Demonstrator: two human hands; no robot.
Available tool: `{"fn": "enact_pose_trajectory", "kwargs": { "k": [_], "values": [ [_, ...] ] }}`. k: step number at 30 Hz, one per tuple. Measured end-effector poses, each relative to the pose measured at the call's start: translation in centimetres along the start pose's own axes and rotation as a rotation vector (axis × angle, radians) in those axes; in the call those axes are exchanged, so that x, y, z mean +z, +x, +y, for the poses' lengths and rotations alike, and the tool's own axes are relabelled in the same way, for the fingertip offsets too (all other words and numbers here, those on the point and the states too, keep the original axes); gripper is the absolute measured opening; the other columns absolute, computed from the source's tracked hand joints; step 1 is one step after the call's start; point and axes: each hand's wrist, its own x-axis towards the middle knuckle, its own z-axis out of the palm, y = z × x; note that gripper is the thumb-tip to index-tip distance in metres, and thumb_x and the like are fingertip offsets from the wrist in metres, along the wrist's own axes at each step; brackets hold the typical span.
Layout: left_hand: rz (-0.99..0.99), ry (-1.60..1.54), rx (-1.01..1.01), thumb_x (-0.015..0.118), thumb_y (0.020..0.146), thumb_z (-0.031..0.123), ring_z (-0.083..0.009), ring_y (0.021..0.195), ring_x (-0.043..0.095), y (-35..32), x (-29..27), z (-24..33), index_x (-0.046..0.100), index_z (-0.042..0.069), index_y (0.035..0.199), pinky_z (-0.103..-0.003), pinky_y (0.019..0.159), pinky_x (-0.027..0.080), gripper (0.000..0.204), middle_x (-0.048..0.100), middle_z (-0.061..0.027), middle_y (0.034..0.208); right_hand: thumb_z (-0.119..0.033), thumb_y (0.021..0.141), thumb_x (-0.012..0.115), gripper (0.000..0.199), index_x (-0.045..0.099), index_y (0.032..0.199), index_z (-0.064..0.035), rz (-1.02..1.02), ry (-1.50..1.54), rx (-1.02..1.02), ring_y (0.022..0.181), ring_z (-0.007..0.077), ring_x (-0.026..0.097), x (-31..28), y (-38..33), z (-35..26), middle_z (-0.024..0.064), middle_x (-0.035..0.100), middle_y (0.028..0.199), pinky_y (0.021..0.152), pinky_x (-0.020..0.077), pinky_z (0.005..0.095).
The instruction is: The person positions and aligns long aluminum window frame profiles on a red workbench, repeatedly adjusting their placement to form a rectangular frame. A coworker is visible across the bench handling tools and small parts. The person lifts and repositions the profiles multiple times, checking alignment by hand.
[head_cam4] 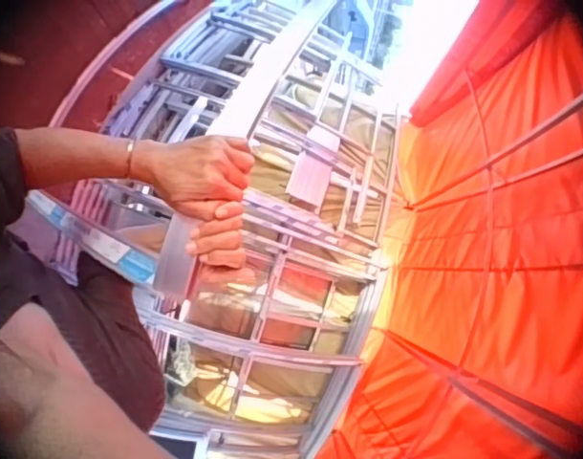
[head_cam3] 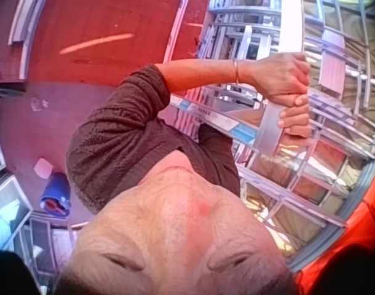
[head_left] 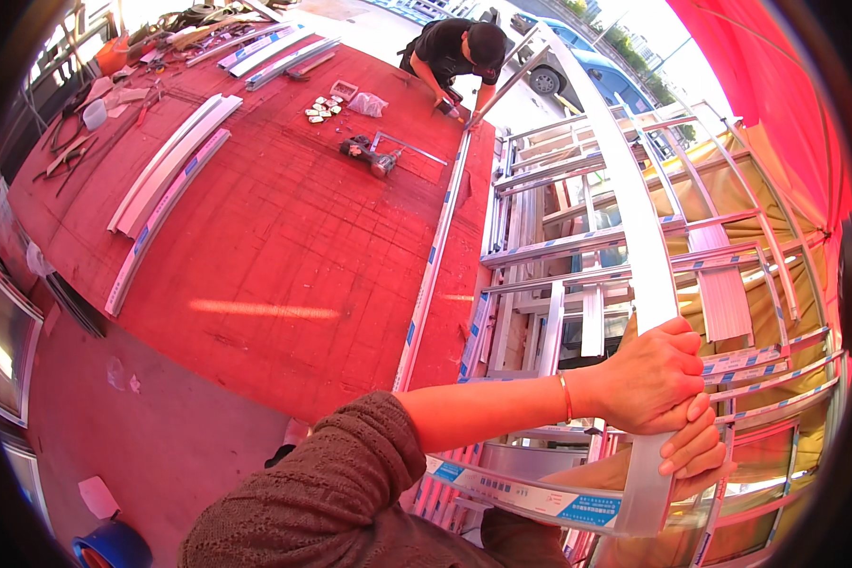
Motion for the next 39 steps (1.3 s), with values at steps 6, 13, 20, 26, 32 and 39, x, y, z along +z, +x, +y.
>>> {"fn": "enact_pose_trajectory", "kwargs": {
  "k": [6, 13, 20, 26, 32, 39],
  "values": [
    [0.004, -0.010, 0.006, 0.061, 0.075, 0.026, -0.0261, 0.064, 0.043, 0.0, 0.0, 0.0, 0.044, 0.009, 0.057, -0.038, 0.071, 0.037, 0.030, 0.044, -0.0058, 0.059, -0.034, 0.105, 0.020, 0.055, 0.035, 0.054, -0.0183, -0.014, 0.009, 0.000, 0.048, 0.0098, 0.036, -0.1, -0.1, 0.0, -0.0031, 0.039, 0.043, 0.082, 0.0346, 0.0339],
    [0.022, -0.002, 0.024, 0.059, 0.076, 0.022, -0.0262, 0.064, 0.043, 0.0, 0.2, 0.0, 0.046, 0.008, 0.058, -0.038, 0.069, 0.037, 0.027, 0.043, -0.0064, 0.059, -0.033, 0.105, 0.019, 0.055, 0.036, 0.054, -0.0177, -0.023, -0.028, 0.024, 0.051, 0.0097, 0.038, 0.0, -0.1, -0.1, -0.0022, 0.041, 0.044, 0.083, 0.0346, 0.0340],
    [-0.024, 0.020, 0.011, 0.056, 0.077, 0.023, -0.0274, 0.066, 0.044, 0.0, 0.1, 0.0, 0.048, 0.008, 0.060, -0.040, 0.071, 0.038, 0.024, 0.044, -0.0067, 0.061, -0.036, 0.106, 0.012, 0.057, 0.041, 0.061, -0.0158, -0.086, -0.069, 0.044, 0.052, 0.0108, 0.041, -0.6, -0.2, -0.5, -0.0017, 0.047, 0.049, 0.084, 0.0362, 0.0341],
    [-0.051, 0.046, 0.015, 0.054, 0.078, 0.021, -0.0276, 0.067, 0.045, 0.1, 0.2, 0.1, 0.049, 0.007, 0.063, -0.041, 0.074, 0.039, 0.021, 0.045, -0.0067, 0.062, -0.036, 0.106, 0.013, 0.055, 0.041, 0.063, -0.0164, -0.055, 0.015, 0.008, 0.053, 0.0116, 0.041, -0.6, -0.1, 0.1, -0.0022, 0.047, 0.049, 0.087, 0.0356, 0.0352],
    [-0.167, 0.075, 0.024, 0.051, 0.080, 0.018, -0.0276, 0.070, 0.047, 0.2, 0.1, 0.0, 0.049, 0.007, 0.065, -0.042, 0.078, 0.039, 0.019, 0.048, -0.0074, 0.065, -0.025, 0.097, 0.054, 0.032, 0.058, 0.111, 0.0038, 0.433, -0.380, 0.267, 0.101, 0.0251, 0.062, -3.5, -8.5, -3.0, 0.0161, 0.062, 0.111, 0.099, 0.0438, 0.0433],
    [-0.252, 0.137, 0.023, 0.045, 0.090, 0.019, -0.0278, 0.075, 0.049, 0.2, 0.0, -0.2, 0.051, 0.008, 0.069, -0.040, 0.080, 0.038, 0.025, 0.051, -0.0067, 0.069, -0.017, 0.085, 0.074, 0.064, 0.044, 0.137, 0.0044, -0.169, -0.502, 1.416, 0.123, 0.0283, 0.053, -3.4, -31.3, -7.2, 0.0178, 0.053, 0.134, 0.105, 0.0406, 0.0406]
  ]
}}
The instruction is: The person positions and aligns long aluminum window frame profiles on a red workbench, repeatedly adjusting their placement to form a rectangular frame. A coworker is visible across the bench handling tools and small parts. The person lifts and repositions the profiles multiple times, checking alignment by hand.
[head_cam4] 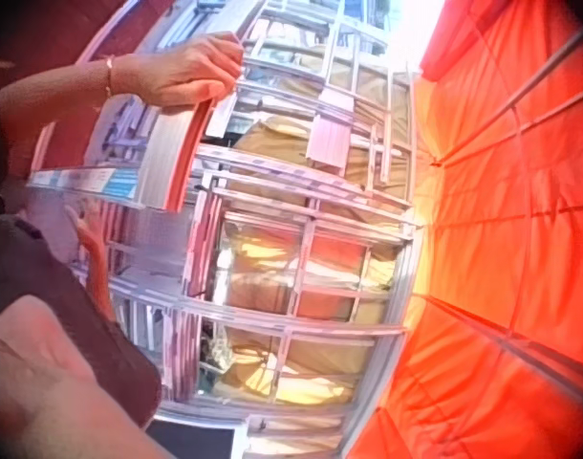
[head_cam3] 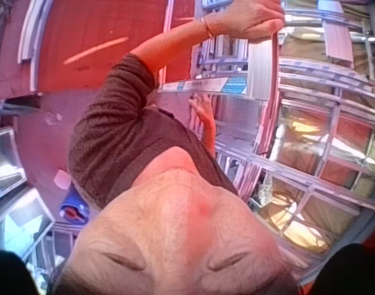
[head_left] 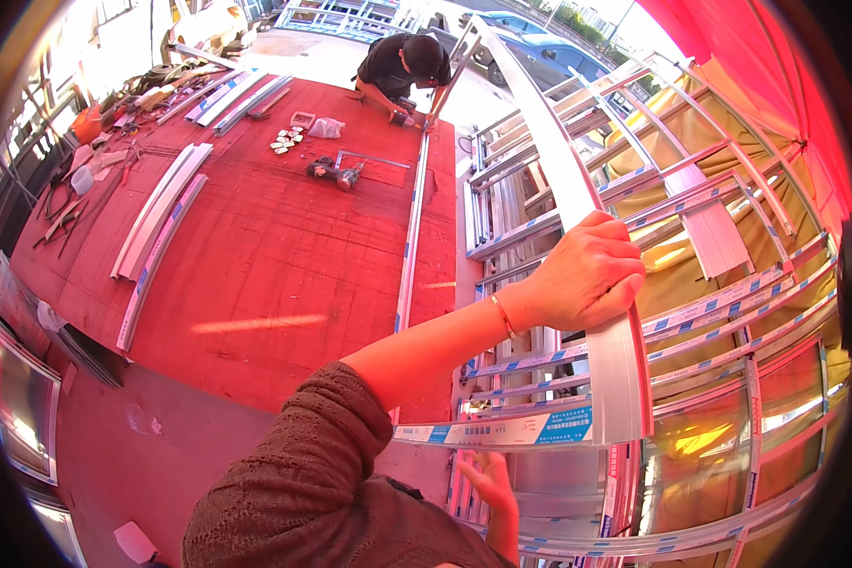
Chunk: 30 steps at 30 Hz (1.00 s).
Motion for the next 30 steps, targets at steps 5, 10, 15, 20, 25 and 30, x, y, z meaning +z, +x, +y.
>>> {"fn": "enact_pose_trajectory", "kwargs": {
  "k": [5, 10, 15, 20, 25, 30],
  "values": [
    [-0.046, -0.007, 0.020, 0.042, 0.095, 0.023, -0.0274, 0.076, 0.050, 0.1, 0.4, -0.2, 0.052, 0.008, 0.071, -0.040, 0.080, 0.038, 0.030, 0.052, -0.0069, 0.072, -0.013, 0.078, 0.081, 0.080, 0.036, 0.143, 0.0032, -0.066, 0.074, 0.067, 0.133, 0.0291, 0.043, 6.1, 0.0, 3.0, 0.0184, 0.042, 0.146, 0.111, 0.0345, 0.0412],
    [-0.169, -0.008, 0.151, 0.046, 0.096, 0.041, -0.0271, 0.085, 0.052, 0.2, -0.8, -1.7, 0.056, 0.009, 0.088, -0.039, 0.083, 0.039, 0.035, 0.057, -0.0068, 0.087, -0.010, 0.083, 0.077, 0.050, 0.055, 0.126, 0.0028, 0.295, 0.180, -0.229, 0.110, 0.0209, 0.059, 10.1, 3.0, 2.5, 0.0151, 0.063, 0.119, 0.097, 0.0443, 0.0339],
    [-0.343, 0.019, 0.246, 0.062, 0.078, 0.065, -0.0306, 0.105, 0.053, 1.0, -4.6, -6.6, 0.054, 0.005, 0.114, -0.043, 0.095, 0.038, 0.071, 0.057, -0.0117, 0.112, -0.012, 0.087, 0.073, 0.038, 0.059, 0.120, 0.0011, 0.425, 0.031, -0.156, 0.095, 0.0179, 0.063, 12.4, 3.8, 3.7, 0.0099, 0.066, 0.104, 0.085, 0.0501, 0.0310],
    [-0.356, 0.286, 0.265, 0.070, 0.078, 0.020, -0.0296, 0.111, 0.055, 1.2, -6.9, -13.5, 0.052, 0.003, 0.116, -0.043, 0.099, 0.040, 0.046, 0.058, -0.0130, 0.116, -0.011, 0.089, 0.070, 0.035, 0.060, 0.120, 0.0009, 0.471, 0.192, 0.017, 0.100, 0.0169, 0.061, 14.5, 4.2, 4.6, 0.0104, 0.066, 0.109, 0.090, 0.0482, 0.0312],
    [-0.067, 0.304, 0.154, 0.059, 0.078, 0.000, -0.0289, 0.092, 0.058, 2.1, -5.9, -21.6, 0.053, 0.003, 0.106, -0.041, 0.086, 0.043, 0.029, 0.060, -0.0108, 0.094, -0.013, 0.091, 0.067, 0.035, 0.058, 0.123, 0.0005, 0.458, 0.216, 0.123, 0.106, 0.0159, 0.058, 15.0, 4.5, 3.9, 0.0102, 0.064, 0.114, 0.095, 0.0450, 0.0300],
    [-0.092, 0.279, 0.128, 0.057, 0.074, -0.004, -0.0309, 0.094, 0.056, 1.8, -3.5, -24.2, 0.054, 0.005, 0.094, -0.040, 0.087, 0.041, 0.022, 0.059, -0.0118, 0.094, -0.020, 0.093, 0.066, 0.034, 0.059, 0.121, -0.0007, 0.600, 0.369, 0.223, 0.102, 0.0166, 0.060, 16.4, 5.4, 2.7, 0.0090, 0.065, 0.112, 0.093, 0.0461, 0.0307]
  ]
}}
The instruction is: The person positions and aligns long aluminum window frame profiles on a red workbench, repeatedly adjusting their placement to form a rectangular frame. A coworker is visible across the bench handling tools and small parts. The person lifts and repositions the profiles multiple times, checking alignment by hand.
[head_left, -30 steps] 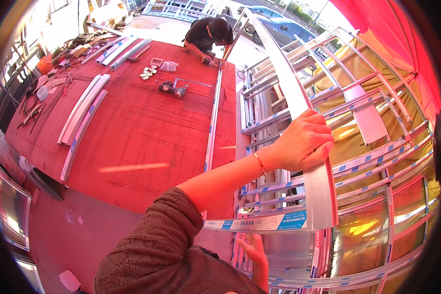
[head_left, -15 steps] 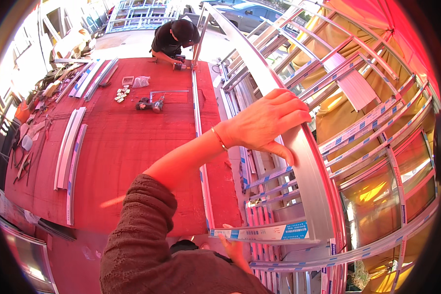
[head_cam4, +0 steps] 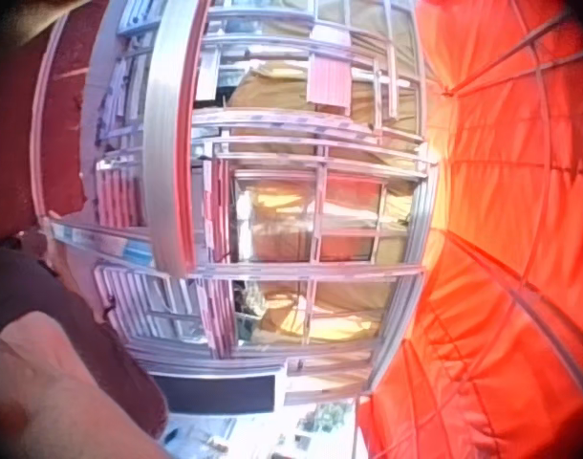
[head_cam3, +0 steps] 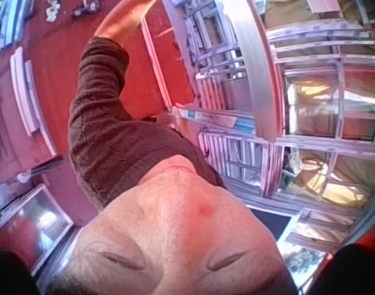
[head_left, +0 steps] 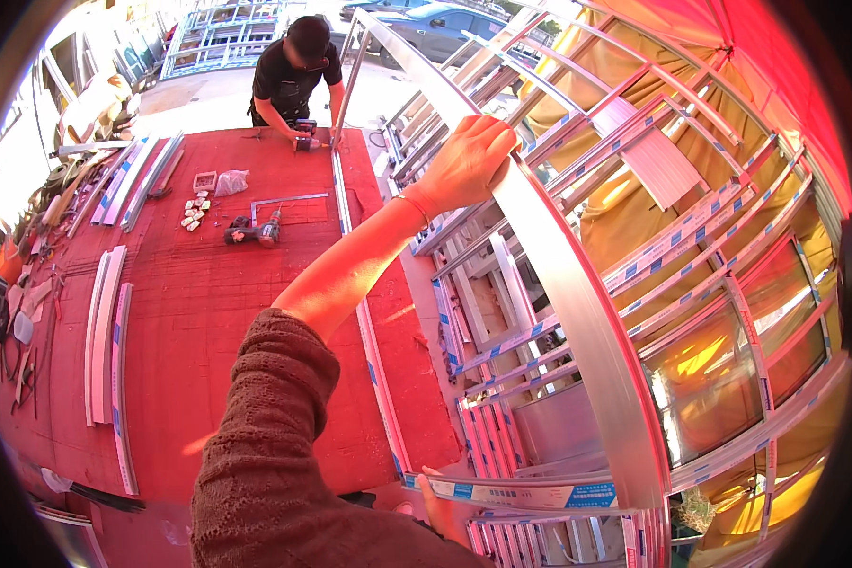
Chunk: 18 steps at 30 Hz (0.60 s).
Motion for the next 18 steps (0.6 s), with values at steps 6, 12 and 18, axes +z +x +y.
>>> {"fn": "enact_pose_trajectory", "kwargs": {
  "k": [6, 12, 18],
  "values": [
    [-0.063, -0.069, 0.040, 0.058, 0.073, -0.004, -0.0292, 0.091, 0.055, 1.0, 2.5, 1.8, 0.053, 0.006, 0.093, -0.039, 0.085, 0.041, 0.022, 0.057, -0.0098, 0.089, -0.020, 0.093, 0.067, 0.028, 0.061, 0.114, -0.0017, 0.109, 0.155, 0.016, 0.101, 0.0154, 0.060, 0.6, 0.7, 3.6, 0.0103, 0.065, 0.114, 0.092, 0.0466, 0.0302],
    [-0.082, -0.117, 0.079, 0.057, 0.070, -0.006, -0.0281, 0.089, 0.055, 1.6, 3.1, 4.6, 0.053, 0.006, 0.093, -0.038, 0.083, 0.040, 0.026, 0.057, -0.0092, 0.089, -0.019, 0.093, 0.067, 0.022, 0.060, 0.105, -0.0029, 0.198, 0.292, -0.006, 0.100, 0.0160, 0.060, -0.3, -0.5, 6.3, 0.0115, 0.065, 0.114, 0.091, 0.0474, 0.0311],
    [-0.057, -0.171, 0.139, 0.056, 0.066, -0.009, -0.0289, 0.083, 0.055, 2.4, 3.5, 8.4, 0.052, 0.006, 0.091, -0.038, 0.079, 0.041, 0.030, 0.056, -0.0096, 0.085, -0.019, 0.092, 0.067, 0.019, 0.060, 0.103, -0.0042, 0.256, 0.372, 0.031, 0.101, 0.0176, 0.060, -3.1, -3.6, 4.8, 0.0130, 0.065, 0.113, 0.092, 0.0478, 0.0330]
  ]
}}
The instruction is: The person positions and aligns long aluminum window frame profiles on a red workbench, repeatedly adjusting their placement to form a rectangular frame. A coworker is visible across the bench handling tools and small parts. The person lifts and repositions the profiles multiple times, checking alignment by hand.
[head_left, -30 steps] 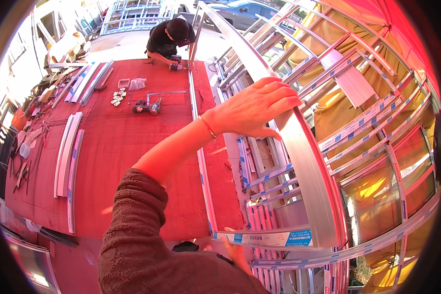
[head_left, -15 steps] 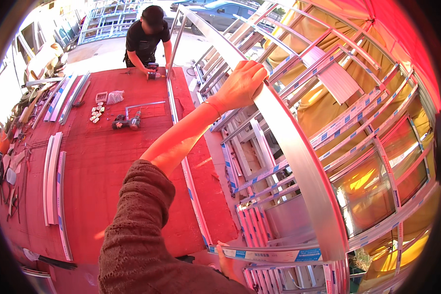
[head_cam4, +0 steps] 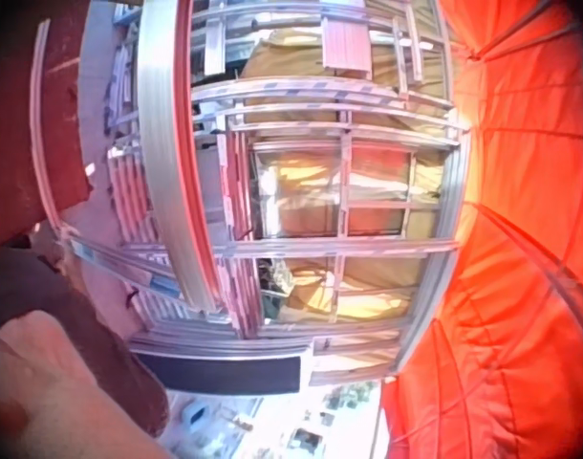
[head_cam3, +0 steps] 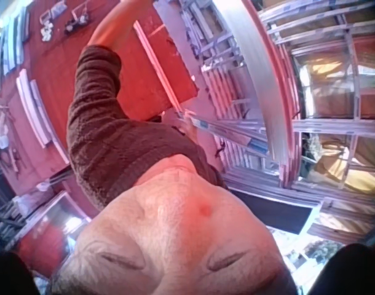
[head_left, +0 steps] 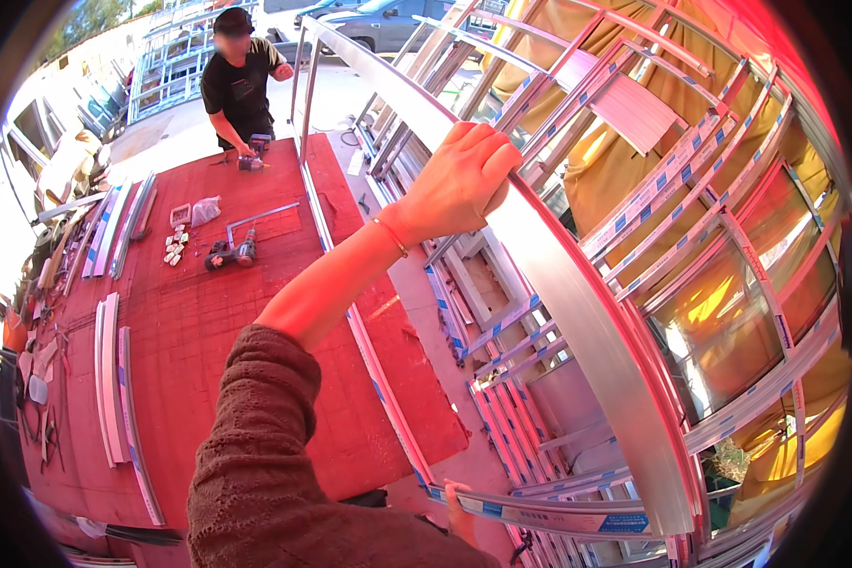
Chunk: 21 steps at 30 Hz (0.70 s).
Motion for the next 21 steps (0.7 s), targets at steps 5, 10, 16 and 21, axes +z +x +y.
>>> {"fn": "enact_pose_trajectory", "kwargs": {
  "k": [5, 10, 16, 21],
  "values": [
    [0.016, -0.038, 0.049, 0.056, 0.062, -0.010, -0.0276, 0.080, 0.054, 1.6, 1.6, 3.9, 0.052, 0.005, 0.089, -0.038, 0.077, 0.042, 0.032, 0.054, -0.0088, 0.082, -0.020, 0.091, 0.068, 0.020, 0.061, 0.101, -0.0042, 0.046, -0.019, 0.030, 0.102, 0.0172, 0.060, -3.9, -1.3, -1.4, 0.0135, 0.064, 0.115, 0.095, 0.0465, 0.0329],
    [0.037, 0.007, 0.126, 0.063, 0.065, 0.004, -0.0243, 0.080, 0.053, 4.3, 3.6, 8.3, 0.049, 0.006, 0.084, -0.036, 0.075, 0.042, 0.023, 0.052, -0.0073, 0.080, -0.015, 0.089, 0.069, 0.018, 0.062, 0.101, -0.0043, 0.112, -0.179, -0.032, 0.103, 0.0183, 0.060, -8.7, -3.7, -4.2, 0.0136, 0.068, 0.107, 0.097, 0.0440, 0.0346],
    [0.057, -0.054, 0.248, 0.064, 0.062, -0.001, -0.0246, 0.076, 0.055, 9.0, 7.7, 15.5, 0.051, 0.007, 0.087, -0.035, 0.070, 0.043, 0.029, 0.054, -0.0064, 0.079, -0.010, 0.089, 0.067, 0.013, 0.060, 0.099, -0.0053, 0.193, -0.136, -0.131, 0.102, 0.0209, 0.063, -18.2, -6.2, -3.2, 0.0164, 0.068, 0.106, 0.098, 0.0445, 0.0377],
    [0.086, -0.120, 0.331, 0.064, 0.063, 0.004, -0.0249, 0.069, 0.056, 13.1, 12.1, 22.9, 0.047, 0.006, 0.082, -0.036, 0.059, 0.045, 0.025, 0.052, -0.0060, 0.073, -0.008, 0.087, 0.069, 0.013, 0.061, 0.096, -0.0047, 0.284, -0.084, -0.098, 0.100, 0.0164, 0.060, -27.2, -10.8, -3.3, 0.0137, 0.068, 0.107, 0.094, 0.0450, 0.0326]
  ]
}}
